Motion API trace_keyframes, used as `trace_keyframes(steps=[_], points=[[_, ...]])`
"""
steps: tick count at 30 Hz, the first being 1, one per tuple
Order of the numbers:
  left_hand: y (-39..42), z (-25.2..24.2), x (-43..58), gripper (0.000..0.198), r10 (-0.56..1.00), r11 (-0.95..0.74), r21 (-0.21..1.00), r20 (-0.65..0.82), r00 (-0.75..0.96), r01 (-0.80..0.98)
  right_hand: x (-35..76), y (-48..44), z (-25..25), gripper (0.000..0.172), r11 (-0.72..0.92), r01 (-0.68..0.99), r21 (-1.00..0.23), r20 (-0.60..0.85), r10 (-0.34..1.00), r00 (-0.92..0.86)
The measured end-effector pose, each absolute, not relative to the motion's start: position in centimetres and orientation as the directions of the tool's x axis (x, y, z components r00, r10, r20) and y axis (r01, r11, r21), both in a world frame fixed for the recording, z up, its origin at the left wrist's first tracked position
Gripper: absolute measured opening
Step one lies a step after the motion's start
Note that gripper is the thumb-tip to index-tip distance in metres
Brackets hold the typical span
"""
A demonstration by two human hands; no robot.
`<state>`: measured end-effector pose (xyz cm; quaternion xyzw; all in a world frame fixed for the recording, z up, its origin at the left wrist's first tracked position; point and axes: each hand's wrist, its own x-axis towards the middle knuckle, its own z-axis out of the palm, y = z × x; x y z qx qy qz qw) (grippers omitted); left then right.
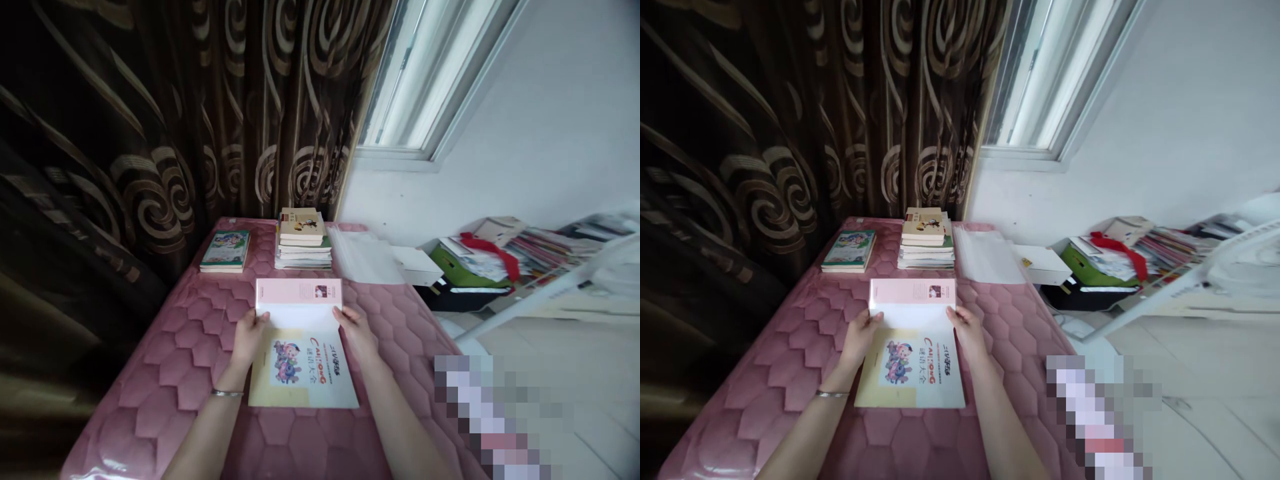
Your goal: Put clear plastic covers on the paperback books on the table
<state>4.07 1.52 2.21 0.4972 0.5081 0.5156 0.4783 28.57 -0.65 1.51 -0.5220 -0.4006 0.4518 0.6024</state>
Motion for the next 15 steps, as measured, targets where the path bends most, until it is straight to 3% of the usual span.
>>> trace_keyframes(steps=[5,11,15], points=[[2.8,2.5,3.6,0.030,0.999,-0.033,0.991,0.037,-0.030,0.126,29.3,0.1,2.2,0.042,-0.027,-0.050,-0.998,-0.040,0.965,0.261],[3.4,2.3,3.7,0.028,0.994,-0.071,0.976,0.087,-0.071,0.204,30.4,-1.9,1.6,0.031,-0.086,0.282,-0.956,0.032,0.921,0.389],[3.7,2.3,4.0,0.019,0.986,-0.076,0.956,0.114,-0.119,0.285,30.6,-6.7,0.6,0.031,-0.135,0.421,-0.897,0.025,0.935,0.353]])
